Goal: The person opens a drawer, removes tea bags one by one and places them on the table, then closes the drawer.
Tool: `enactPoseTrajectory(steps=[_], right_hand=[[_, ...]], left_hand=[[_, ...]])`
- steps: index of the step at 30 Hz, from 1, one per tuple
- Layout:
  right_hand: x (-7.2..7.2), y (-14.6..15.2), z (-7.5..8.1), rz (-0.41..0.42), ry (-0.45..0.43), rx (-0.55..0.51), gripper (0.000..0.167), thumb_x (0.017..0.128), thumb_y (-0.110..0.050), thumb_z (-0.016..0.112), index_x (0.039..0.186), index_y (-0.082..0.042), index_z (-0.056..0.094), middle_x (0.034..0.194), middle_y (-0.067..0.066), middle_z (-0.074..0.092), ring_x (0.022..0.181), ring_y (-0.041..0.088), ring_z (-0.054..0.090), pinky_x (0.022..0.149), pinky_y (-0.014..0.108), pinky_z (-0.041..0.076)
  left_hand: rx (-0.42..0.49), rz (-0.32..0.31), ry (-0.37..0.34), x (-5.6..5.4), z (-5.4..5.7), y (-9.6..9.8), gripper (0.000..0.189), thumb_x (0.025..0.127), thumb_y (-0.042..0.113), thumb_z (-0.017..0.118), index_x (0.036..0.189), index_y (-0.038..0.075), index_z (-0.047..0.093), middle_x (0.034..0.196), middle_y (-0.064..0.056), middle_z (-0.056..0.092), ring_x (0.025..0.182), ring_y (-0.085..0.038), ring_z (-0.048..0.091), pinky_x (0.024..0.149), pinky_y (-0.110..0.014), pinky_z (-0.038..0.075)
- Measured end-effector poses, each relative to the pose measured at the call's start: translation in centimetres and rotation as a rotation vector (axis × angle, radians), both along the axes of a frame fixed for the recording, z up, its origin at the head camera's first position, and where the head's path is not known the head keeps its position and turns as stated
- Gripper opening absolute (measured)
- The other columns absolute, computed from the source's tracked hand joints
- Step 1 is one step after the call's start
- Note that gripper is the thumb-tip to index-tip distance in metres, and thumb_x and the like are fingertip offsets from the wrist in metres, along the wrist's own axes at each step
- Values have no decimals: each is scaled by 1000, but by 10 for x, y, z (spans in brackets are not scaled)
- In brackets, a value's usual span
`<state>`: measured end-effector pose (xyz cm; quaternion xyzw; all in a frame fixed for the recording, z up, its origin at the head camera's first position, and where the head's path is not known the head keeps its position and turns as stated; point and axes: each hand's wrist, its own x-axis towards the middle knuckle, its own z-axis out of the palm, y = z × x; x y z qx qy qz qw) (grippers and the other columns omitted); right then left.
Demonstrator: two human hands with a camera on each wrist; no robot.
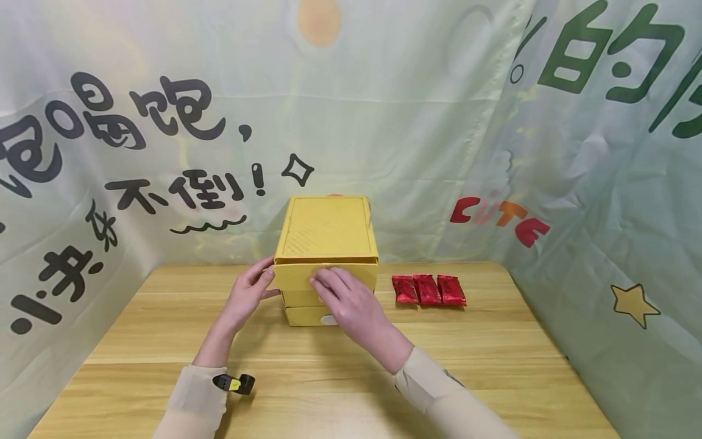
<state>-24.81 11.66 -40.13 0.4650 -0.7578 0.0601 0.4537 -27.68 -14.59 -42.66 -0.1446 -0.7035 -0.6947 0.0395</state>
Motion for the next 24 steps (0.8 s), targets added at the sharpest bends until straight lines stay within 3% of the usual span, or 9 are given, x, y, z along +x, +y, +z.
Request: enactPoseTrajectory(steps=[14,24], right_hand=[[-13,0,1,-14,-21,-5,28,100,5,62,127,2,71,127,16,66,114,31,62,98,34,60],[-16,1,1,-4,-30,-26,38,90,10,71,126,0,72,128,14,66,115,32,62,100,34,60]], left_hand=[[2,13,0,-1,0,1,48,109,20,57,154,4,49,154,-19,49,135,-35,52,93,-49,63],[-1,17,-2,-1,0,0,48,109,19,57,154,3,49,154,-21,48,136,-38,51,92,-43,64]])
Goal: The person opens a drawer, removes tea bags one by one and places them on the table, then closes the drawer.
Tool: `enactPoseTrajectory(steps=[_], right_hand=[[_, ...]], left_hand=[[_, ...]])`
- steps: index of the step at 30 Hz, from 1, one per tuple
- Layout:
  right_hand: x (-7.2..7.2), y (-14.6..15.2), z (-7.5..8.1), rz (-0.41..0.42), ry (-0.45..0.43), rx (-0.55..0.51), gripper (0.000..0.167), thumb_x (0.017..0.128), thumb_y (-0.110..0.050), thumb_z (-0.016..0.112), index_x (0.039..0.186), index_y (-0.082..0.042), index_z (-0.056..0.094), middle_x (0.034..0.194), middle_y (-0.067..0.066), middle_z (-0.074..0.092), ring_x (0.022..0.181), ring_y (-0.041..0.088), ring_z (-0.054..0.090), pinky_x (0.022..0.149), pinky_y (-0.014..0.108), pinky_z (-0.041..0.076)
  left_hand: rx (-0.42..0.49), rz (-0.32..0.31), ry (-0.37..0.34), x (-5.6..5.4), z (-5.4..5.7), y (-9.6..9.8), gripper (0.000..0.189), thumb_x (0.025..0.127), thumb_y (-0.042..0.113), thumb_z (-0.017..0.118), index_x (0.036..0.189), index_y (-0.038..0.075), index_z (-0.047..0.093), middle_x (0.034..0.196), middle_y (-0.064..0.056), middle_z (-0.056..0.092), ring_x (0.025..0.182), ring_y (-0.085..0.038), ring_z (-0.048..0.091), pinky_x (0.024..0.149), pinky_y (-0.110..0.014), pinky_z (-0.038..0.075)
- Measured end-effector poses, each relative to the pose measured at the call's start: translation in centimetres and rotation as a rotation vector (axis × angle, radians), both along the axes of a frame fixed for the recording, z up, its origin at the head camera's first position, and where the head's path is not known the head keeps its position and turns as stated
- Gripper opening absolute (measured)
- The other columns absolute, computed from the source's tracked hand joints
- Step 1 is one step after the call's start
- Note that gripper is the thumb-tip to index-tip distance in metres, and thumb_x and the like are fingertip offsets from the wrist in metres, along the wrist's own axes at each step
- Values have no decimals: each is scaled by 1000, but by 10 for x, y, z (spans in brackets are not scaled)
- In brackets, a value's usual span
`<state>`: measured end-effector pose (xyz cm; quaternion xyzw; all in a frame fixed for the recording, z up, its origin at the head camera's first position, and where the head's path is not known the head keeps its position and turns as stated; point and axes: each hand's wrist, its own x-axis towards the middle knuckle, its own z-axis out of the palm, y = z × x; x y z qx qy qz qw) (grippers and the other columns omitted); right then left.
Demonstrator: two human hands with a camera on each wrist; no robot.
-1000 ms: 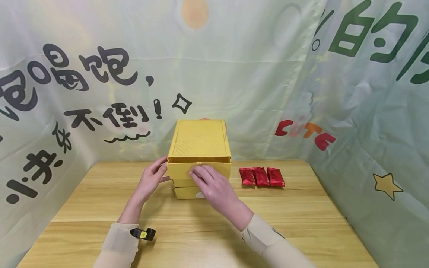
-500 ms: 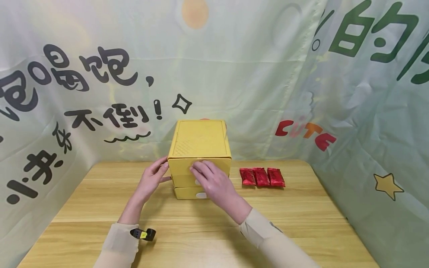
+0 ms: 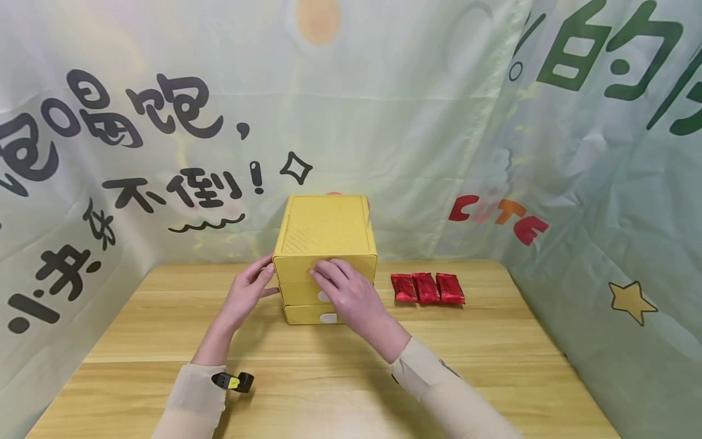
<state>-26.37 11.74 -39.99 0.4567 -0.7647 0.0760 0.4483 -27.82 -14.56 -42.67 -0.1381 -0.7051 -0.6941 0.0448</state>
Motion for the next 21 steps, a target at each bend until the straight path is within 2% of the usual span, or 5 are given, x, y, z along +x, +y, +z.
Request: enactPoseTrajectory(steps=[6,13,21], right_hand=[[5,1,-1,23,-27,-21,47,82,11,75,127,1,71,132,16,66,120,32,62,103,37,58],[12,3,-9,27,5,-32,47,80,9,74,126,0,71,131,16,67,118,33,64,103,38,58],[16,1,-22,-7,14,14,45,79,3,81,123,-3,73,122,13,69,112,29,67,101,36,59]], left_hand=[[6,-6,2,1,2,0,48,109,20,57,154,3,49,154,-20,48,135,-37,51,93,-44,64],[7,-5,0,2,3,0,49,109,20,57,154,4,49,154,-20,48,135,-37,51,94,-46,63],[2,-3,1,2,2,1,48,109,19,57,154,4,49,153,-20,48,135,-37,52,93,-45,64]])
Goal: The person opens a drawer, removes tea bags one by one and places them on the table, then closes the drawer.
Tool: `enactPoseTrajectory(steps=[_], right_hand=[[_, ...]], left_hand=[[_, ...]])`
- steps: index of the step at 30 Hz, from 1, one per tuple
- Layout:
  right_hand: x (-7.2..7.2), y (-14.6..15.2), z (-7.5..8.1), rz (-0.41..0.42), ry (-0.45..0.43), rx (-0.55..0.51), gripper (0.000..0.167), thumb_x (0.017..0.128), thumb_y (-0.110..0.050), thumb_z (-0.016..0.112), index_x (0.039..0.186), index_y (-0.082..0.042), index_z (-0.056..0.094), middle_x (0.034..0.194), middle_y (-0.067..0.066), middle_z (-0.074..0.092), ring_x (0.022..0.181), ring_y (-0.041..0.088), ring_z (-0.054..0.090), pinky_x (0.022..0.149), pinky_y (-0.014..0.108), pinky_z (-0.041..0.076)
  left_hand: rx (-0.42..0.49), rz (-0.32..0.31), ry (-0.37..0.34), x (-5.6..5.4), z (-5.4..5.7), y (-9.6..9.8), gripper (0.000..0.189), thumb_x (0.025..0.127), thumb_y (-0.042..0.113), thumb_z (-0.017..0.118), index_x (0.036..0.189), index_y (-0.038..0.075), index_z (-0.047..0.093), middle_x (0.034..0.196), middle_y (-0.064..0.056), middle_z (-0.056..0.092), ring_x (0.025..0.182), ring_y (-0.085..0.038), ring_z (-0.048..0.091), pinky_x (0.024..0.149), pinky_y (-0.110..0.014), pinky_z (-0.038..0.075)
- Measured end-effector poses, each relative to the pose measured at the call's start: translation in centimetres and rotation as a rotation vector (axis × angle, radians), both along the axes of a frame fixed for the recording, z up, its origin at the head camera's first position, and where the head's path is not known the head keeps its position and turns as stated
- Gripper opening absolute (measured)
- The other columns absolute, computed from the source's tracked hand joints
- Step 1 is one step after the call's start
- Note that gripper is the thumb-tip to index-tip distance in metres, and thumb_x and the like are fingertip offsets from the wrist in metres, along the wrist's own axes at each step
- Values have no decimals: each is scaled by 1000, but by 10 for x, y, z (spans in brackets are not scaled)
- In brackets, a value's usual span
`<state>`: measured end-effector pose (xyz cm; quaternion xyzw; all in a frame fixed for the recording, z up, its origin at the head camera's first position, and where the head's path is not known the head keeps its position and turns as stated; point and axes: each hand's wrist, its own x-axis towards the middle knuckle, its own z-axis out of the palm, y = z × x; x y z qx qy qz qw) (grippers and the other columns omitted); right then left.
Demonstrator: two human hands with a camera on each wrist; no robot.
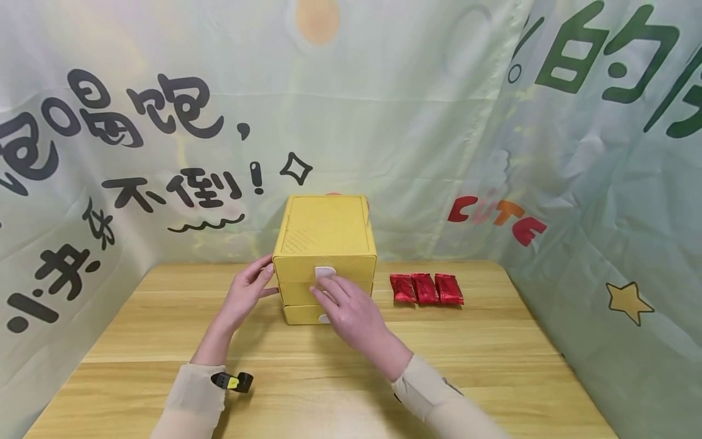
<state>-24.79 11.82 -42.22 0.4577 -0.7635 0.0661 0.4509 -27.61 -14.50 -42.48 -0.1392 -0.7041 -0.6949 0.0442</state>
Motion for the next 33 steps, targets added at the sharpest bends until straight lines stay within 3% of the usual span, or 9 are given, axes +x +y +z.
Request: enactPoseTrajectory(steps=[4,12,19,33], right_hand=[[0,-1,-6,-36,-12,34,46,77,2,82,122,-4,74,120,11,70,109,27,67,99,34,60],[-1,-2,-16,-111,-118,102,42,81,6,78,122,-3,74,119,10,67,109,26,64,95,31,60],[-2,-2,-19,-114,-151,109,35,88,9,67,122,-1,73,118,11,64,108,27,61,89,31,61],[-4,-5,-19,-96,-163,94,29,89,7,66,116,0,73,114,12,64,103,27,60,81,30,61]], left_hand=[[2,-4,-1,1,0,0,48,109,19,57,154,3,49,154,-20,48,135,-38,52,93,-45,64],[9,-15,-1,1,0,0,48,110,19,56,154,3,48,154,-21,48,135,-38,52,93,-43,64],[19,-18,-1,0,0,1,48,109,18,56,154,3,48,154,-21,48,135,-37,52,93,-43,64],[22,-7,1,0,-1,0,47,109,17,56,154,3,49,153,-20,49,133,-35,53,92,-43,64]])
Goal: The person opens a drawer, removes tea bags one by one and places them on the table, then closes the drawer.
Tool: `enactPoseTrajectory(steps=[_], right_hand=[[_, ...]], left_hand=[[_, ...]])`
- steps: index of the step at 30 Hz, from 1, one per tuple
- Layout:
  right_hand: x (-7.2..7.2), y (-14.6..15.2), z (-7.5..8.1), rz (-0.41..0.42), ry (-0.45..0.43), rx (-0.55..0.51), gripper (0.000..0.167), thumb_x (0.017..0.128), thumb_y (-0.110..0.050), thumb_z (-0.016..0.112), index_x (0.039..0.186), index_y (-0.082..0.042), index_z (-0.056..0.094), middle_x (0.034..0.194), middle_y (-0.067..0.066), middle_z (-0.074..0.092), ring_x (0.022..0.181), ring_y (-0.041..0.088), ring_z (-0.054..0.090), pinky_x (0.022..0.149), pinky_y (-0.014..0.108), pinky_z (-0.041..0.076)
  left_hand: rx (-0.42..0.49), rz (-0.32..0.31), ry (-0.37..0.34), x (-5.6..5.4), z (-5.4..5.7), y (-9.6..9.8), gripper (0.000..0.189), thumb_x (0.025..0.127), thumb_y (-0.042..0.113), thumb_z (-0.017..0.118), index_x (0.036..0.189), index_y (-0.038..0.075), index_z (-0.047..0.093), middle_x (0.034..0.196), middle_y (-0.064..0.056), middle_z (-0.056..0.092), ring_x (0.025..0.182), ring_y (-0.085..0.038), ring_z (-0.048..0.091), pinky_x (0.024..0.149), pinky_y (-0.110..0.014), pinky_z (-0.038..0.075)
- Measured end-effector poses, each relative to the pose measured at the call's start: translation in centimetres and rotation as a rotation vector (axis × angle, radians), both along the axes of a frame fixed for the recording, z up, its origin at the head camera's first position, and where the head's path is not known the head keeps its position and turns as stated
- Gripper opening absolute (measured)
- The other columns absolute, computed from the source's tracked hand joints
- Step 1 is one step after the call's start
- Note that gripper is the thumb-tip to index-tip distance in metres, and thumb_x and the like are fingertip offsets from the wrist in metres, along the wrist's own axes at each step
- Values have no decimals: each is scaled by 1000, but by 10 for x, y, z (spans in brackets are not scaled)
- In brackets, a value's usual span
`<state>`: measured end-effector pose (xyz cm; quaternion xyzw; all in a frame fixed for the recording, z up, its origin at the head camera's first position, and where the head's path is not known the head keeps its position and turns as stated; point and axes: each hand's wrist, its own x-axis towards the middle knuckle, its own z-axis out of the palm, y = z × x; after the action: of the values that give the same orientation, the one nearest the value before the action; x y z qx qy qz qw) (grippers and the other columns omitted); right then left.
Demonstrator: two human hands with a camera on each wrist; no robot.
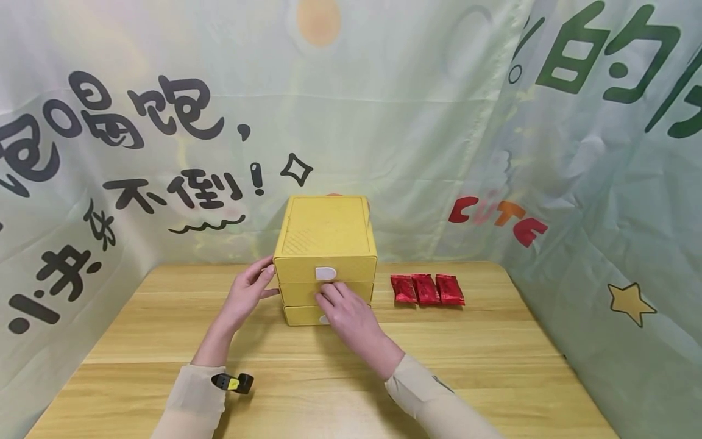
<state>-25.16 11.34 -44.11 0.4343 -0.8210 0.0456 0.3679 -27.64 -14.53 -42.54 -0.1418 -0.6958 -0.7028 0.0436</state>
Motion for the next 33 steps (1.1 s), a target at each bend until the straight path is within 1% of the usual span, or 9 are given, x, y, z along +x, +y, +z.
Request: enactPoseTrajectory(steps=[3,7,10,14,18,25,33], right_hand=[[0,0,0,-1,2,1,29,89,7,66,116,0,74,114,12,64,103,27,60,78,29,61],[1,0,-1,1,1,2,30,88,9,68,115,0,74,114,12,64,102,26,60,79,28,61],[3,1,-1,2,-3,4,31,87,10,70,116,0,74,116,12,64,102,26,60,81,28,61],[5,1,-1,5,1,7,30,87,9,72,116,0,74,116,12,64,100,26,59,80,28,60],[7,1,-1,15,9,5,28,88,8,70,115,1,74,115,12,64,98,26,59,78,27,59],[10,1,-2,25,16,4,25,90,7,67,114,1,75,113,11,65,98,25,60,79,26,59],[17,3,0,25,10,25,30,86,10,72,115,1,75,114,11,65,100,24,61,82,26,60]], left_hand=[[-1,-2,-3,0,0,0,48,109,17,56,154,3,48,154,-20,48,133,-35,53,93,-45,64],[-3,-4,-5,0,0,0,48,109,17,56,154,3,48,154,-20,48,133,-35,53,93,-46,64],[-5,0,-4,0,0,0,48,109,17,56,154,3,48,154,-20,48,133,-35,52,92,-44,64],[-6,1,-6,0,0,0,48,109,17,57,154,3,49,154,-20,48,133,-35,52,91,-42,64],[-2,-8,-11,0,0,0,48,109,18,57,154,3,48,154,-20,47,134,-36,52,92,-41,64],[-11,-7,-3,1,0,0,50,109,20,57,155,3,47,155,-21,46,134,-39,52,93,-41,64],[-15,-2,-8,1,0,0,49,109,19,57,155,3,47,154,-20,47,135,-39,52,93,-42,64]])
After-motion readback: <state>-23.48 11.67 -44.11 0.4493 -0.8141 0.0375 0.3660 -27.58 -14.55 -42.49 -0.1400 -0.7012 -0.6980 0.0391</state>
